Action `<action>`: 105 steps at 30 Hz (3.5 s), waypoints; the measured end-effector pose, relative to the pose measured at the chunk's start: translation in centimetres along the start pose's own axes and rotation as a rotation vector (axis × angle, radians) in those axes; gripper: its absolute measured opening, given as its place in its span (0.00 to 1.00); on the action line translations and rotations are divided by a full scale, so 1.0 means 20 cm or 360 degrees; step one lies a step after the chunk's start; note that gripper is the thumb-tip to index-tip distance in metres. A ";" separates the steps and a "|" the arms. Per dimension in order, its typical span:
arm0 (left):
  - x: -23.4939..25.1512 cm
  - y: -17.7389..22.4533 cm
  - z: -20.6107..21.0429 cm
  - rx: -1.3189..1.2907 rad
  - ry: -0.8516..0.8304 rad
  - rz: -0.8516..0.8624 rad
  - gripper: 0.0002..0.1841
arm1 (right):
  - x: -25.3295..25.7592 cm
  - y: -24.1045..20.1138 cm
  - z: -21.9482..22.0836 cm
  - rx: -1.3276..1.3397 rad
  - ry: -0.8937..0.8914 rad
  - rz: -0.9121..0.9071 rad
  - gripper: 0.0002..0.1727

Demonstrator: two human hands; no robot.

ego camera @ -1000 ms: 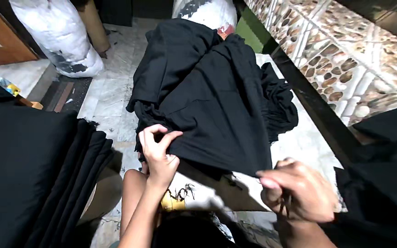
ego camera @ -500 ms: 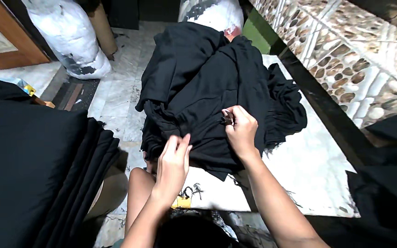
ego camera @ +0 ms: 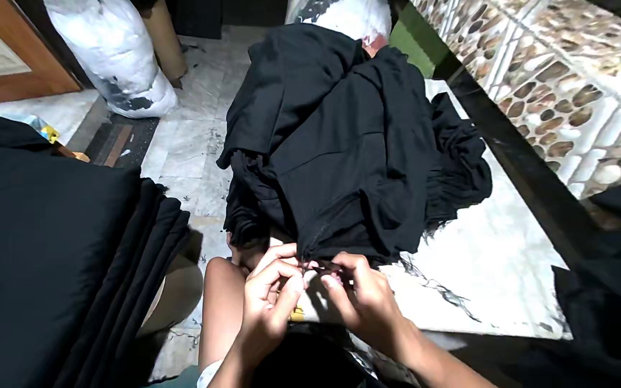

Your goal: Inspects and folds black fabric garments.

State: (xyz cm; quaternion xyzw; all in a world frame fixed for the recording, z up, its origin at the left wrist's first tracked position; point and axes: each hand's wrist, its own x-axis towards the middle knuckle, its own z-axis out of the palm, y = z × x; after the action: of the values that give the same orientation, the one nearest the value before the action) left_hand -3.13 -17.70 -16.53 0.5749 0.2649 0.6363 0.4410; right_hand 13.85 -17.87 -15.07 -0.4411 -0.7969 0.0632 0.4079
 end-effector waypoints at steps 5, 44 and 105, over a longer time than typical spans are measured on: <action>0.00 0.02 0.05 0.0287 0.0028 0.0107 0.11 | 0.05 -0.02 0.02 0.0138 0.0032 0.0007 0.11; -0.04 -0.06 0.01 0.1157 0.0028 0.0427 0.13 | 0.10 0.15 -0.23 -0.0399 -0.0678 -0.0281 0.17; 0.09 -0.02 -0.01 -0.0060 0.0072 0.0211 0.08 | 0.01 -0.05 0.04 0.0278 0.0008 0.0105 0.13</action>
State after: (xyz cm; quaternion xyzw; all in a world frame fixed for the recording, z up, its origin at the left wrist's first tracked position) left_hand -3.12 -15.95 -15.94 0.5683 0.2241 0.6818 0.4025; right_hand 12.55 -17.97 -15.04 -0.4301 -0.7723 0.1447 0.4445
